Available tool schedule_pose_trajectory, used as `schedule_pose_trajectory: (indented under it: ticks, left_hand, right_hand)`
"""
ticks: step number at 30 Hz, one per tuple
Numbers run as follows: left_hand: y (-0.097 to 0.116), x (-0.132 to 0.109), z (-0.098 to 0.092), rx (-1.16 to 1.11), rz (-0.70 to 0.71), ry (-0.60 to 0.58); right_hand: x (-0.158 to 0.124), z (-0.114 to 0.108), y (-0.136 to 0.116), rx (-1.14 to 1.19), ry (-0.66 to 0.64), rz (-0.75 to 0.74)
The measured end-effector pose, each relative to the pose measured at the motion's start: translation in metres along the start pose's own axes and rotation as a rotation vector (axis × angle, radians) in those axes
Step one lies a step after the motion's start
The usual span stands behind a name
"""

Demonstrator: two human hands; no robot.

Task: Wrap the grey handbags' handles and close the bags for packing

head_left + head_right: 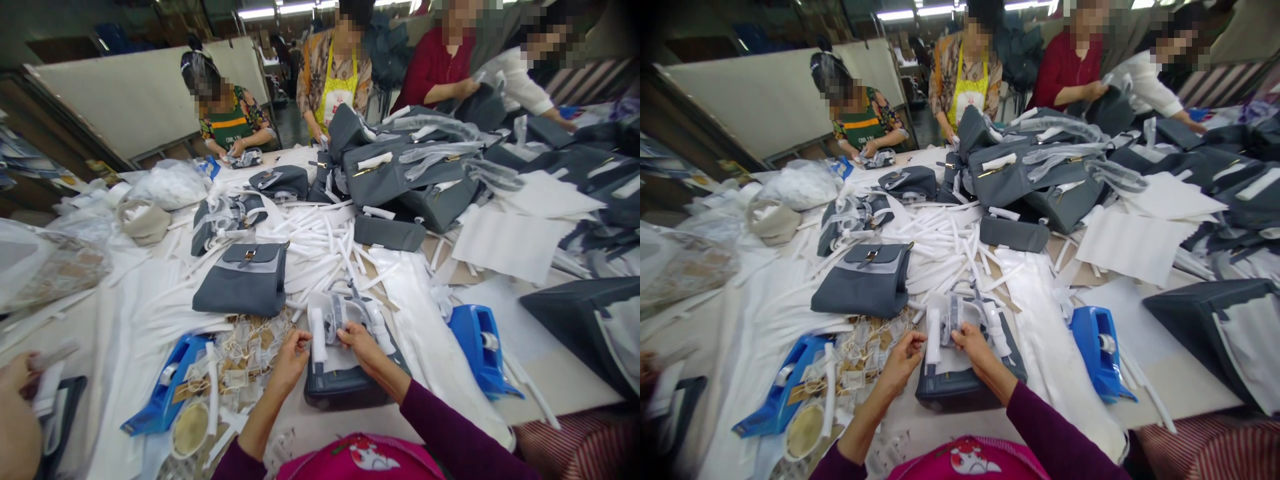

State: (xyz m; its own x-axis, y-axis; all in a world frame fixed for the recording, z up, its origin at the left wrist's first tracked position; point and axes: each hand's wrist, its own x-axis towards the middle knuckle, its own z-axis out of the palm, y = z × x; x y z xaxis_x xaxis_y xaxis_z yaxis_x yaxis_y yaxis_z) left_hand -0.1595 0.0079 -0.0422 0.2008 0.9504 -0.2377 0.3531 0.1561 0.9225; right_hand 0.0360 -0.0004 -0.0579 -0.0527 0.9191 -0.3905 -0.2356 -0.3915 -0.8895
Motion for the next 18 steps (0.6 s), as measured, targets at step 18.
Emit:
schedule_pose_trajectory:
  ticks: [18]
  left_hand:
    - [-0.005,0.034,0.028,0.361,-0.08,0.24]
  right_hand:
    - [0.001,-0.003,0.025,-0.253,0.092,-0.224]
